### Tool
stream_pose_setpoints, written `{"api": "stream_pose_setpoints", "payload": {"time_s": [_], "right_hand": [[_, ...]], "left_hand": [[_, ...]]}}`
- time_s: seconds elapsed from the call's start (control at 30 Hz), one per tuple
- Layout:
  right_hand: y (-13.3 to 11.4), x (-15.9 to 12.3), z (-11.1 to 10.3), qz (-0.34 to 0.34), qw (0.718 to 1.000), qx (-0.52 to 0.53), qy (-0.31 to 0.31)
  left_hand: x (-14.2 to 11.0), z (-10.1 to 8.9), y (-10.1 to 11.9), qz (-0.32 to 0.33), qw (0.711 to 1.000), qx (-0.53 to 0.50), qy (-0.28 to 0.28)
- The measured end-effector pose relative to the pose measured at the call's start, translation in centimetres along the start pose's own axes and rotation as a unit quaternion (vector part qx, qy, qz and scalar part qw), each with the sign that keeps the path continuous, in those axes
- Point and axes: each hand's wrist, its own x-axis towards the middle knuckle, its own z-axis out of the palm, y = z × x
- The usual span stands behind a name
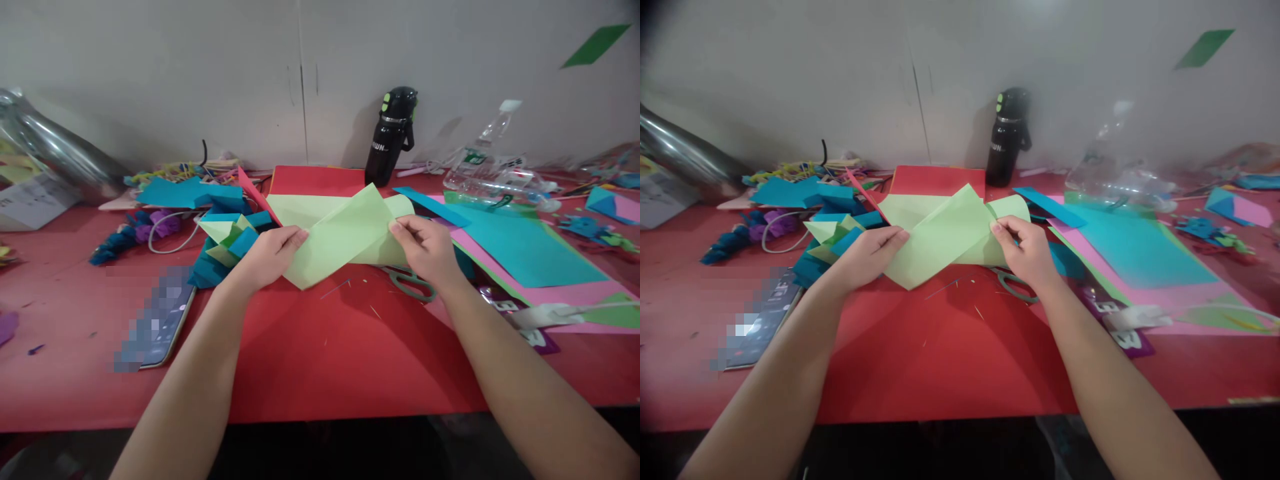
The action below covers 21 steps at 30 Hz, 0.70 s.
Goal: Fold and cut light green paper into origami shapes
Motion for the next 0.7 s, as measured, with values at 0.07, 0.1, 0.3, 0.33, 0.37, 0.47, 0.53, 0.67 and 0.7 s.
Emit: {"api": "stream_pose_setpoints", "payload": {"time_s": [0.07, 0.1, 0.3, 0.33, 0.37, 0.47, 0.53, 0.67, 0.7], "right_hand": [[0.0, 0.0, 0.0, -0.003, 1.000, -0.002, -0.005], [0.0, 0.0, 0.0, -0.004, 1.000, -0.004, -0.008], [0.0, 0.1, 0.1, -0.001, 1.000, -0.004, -0.011], [0.1, 0.1, 0.1, -0.002, 1.000, -0.005, -0.008], [0.1, 0.1, 0.1, -0.002, 1.000, -0.005, -0.005], [0.3, 0.2, 0.0, 0.001, 1.000, 0.000, 0.011], [0.5, 0.2, -0.2, 0.006, 1.000, 0.003, 0.019], [0.6, 0.3, -0.4, 0.014, 0.999, -0.008, 0.032], [0.6, 0.3, -0.5, 0.017, 0.999, -0.012, 0.035]], "left_hand": [[0.0, -0.1, 0.0, 0.004, 0.999, -0.026, -0.017], [0.0, -0.2, 0.0, 0.005, 0.999, -0.033, -0.019], [-0.1, -0.5, -0.3, -0.007, 0.999, -0.034, -0.001], [-0.2, -0.5, -0.4, -0.014, 0.999, -0.040, -0.004], [-0.2, -0.6, -0.5, -0.022, 0.999, -0.048, -0.006], [-0.3, -0.8, -1.2, -0.037, 0.996, -0.077, -0.004], [-0.3, -0.9, -1.8, -0.032, 0.996, -0.081, -0.006], [-0.2, -1.1, -2.2, 0.001, 1.000, -0.005, 0.008], [-0.1, -1.2, -2.2, 0.004, 1.000, 0.019, 0.020]]}}
